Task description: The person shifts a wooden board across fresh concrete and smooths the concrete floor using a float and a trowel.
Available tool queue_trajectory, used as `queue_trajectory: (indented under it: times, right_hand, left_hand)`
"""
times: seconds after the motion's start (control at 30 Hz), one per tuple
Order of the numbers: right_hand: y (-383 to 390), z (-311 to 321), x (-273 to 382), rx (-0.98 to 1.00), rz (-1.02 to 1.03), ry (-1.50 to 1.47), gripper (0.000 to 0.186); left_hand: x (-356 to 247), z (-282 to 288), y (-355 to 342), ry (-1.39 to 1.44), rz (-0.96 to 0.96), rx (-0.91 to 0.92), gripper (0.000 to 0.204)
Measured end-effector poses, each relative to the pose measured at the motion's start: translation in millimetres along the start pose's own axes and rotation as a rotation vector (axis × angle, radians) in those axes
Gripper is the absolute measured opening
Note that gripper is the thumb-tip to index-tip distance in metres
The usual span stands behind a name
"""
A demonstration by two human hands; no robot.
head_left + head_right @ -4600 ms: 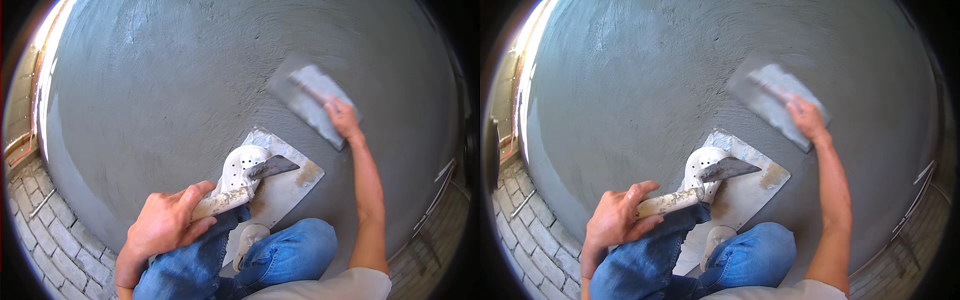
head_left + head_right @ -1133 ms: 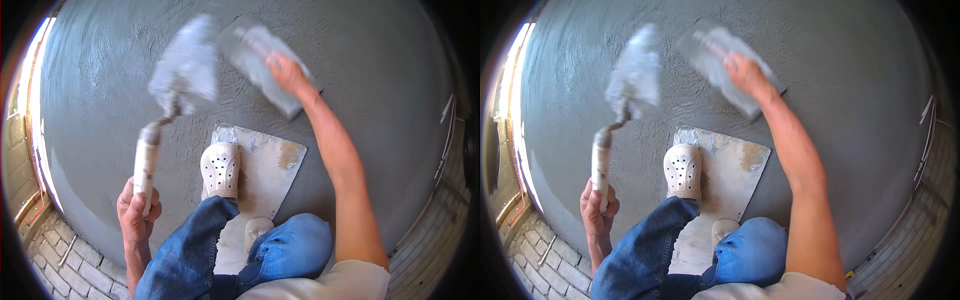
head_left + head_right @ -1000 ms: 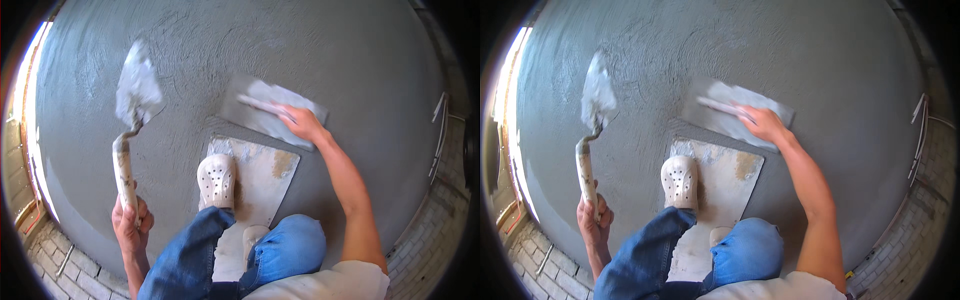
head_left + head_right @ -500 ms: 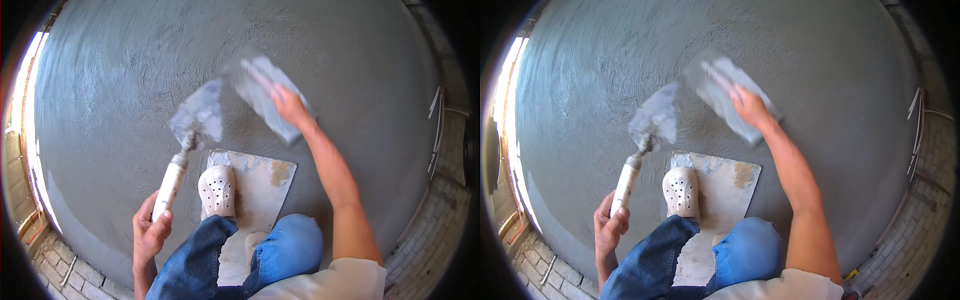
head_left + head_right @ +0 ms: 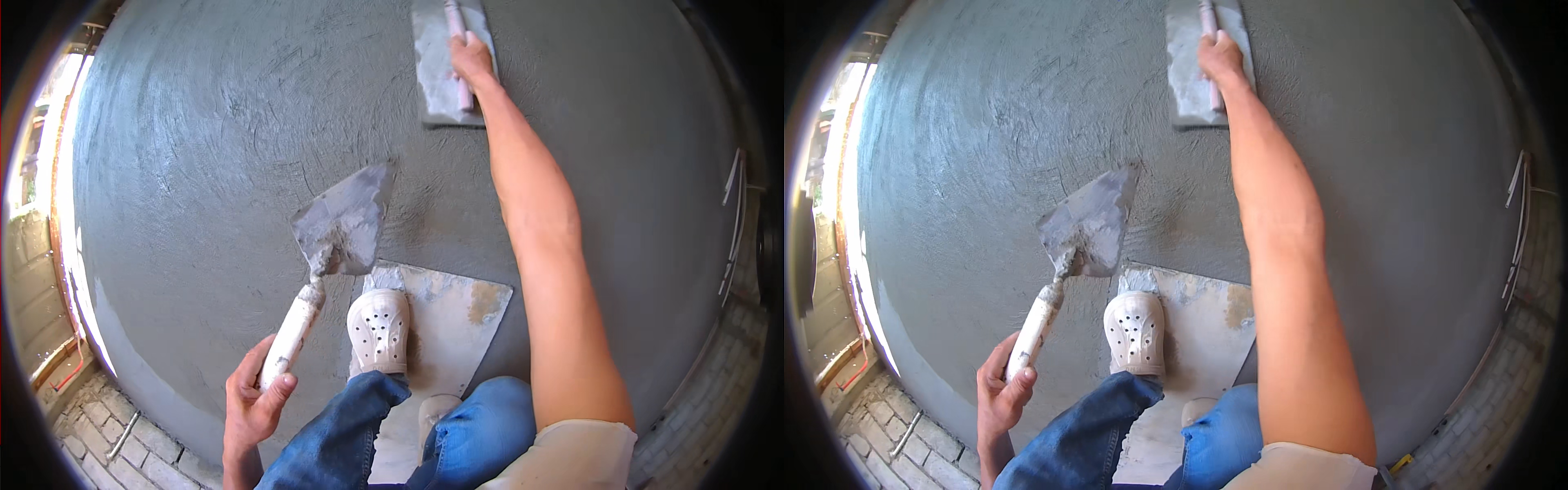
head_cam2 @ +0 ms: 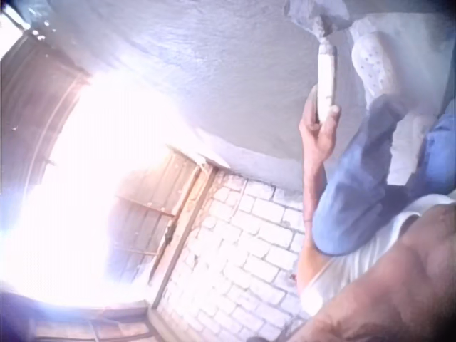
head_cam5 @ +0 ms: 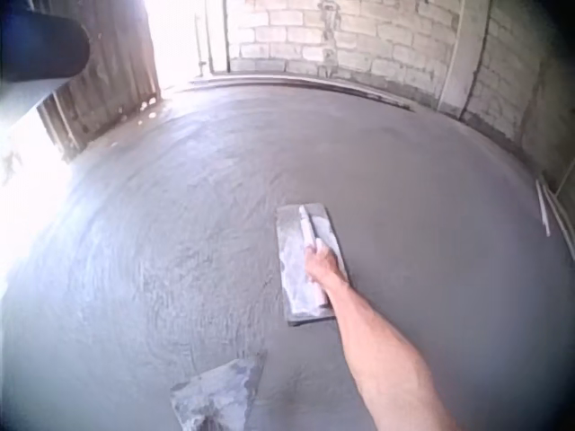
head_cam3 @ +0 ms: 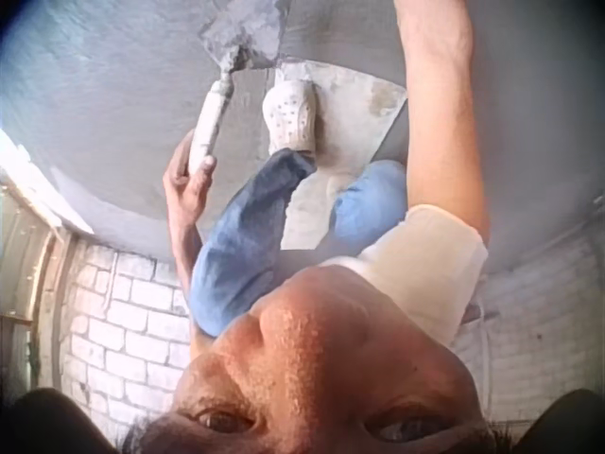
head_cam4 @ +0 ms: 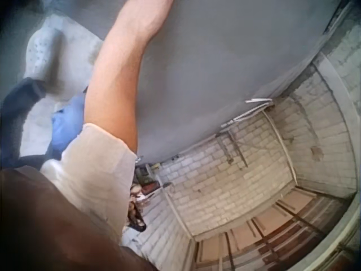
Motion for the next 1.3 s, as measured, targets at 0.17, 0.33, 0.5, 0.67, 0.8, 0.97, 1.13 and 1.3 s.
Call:
queue_trajectory:
  times: [0.17, 0.33, 0.5, 0.67, 0.8, 0.97, 1.13, 1.3]
  right_hand:
    - [123.4, 4.0, -61.9, 0.255, 0.290, 0.123, 0.048]
    - [176.0, 106.0, -163.8, 0.080, 0.161, 0.084, 0.040]
    - [26.6, 113.9, -137.8, -0.229, -0.046, 0.114, 0.053]
    - [4.9, 61.5, -36.5, -0.170, 0.065, 0.198, 0.053]
    - [126.2, 23.3, -60.6, 0.060, 0.366, 0.152, 0.052]
    - [75.7, 116.1, -117.9, -0.282, 0.181, 0.259, 0.053]
    - [42.9, 67.0, -23.0, -0.118, -0.042, 0.119, 0.052]
    - [190.7, 24.1, -64.0, 0.210, 0.284, 0.097, 0.051]
  left_hand:
    - [9.6, 2.1, -2.5, 0.047, -0.090, -0.070, 0.065]
    - [20.2, 1.1, -6.4, 0.100, -0.109, -0.071, 0.060]
    - [25.9, 13.5, -9.1, 0.062, -0.064, -0.113, 0.058]
    - [16.5, 17.5, -7.1, 0.014, -0.051, -0.093, 0.059]
    - [18.4, 18.1, -8.7, 0.030, -0.088, -0.089, 0.060]
    - [16.1, 8.6, -9.5, 0.039, -0.152, -0.073, 0.060]
    - [5.9, 13.8, -8.6, -0.001, -0.169, -0.084, 0.059]
    - [24.0, 14.4, -10.0, 0.060, -0.185, -0.074, 0.058]
Point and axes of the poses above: each hand's wrist, its own y-axis away from the middle knuckle, its own z-axis out of the back of the hand, x = y × z, the point moved 7 cm from there along -y, towards the middle knuckle, and after that the axes turned 4 degrees about y, right-handed, at the moved point
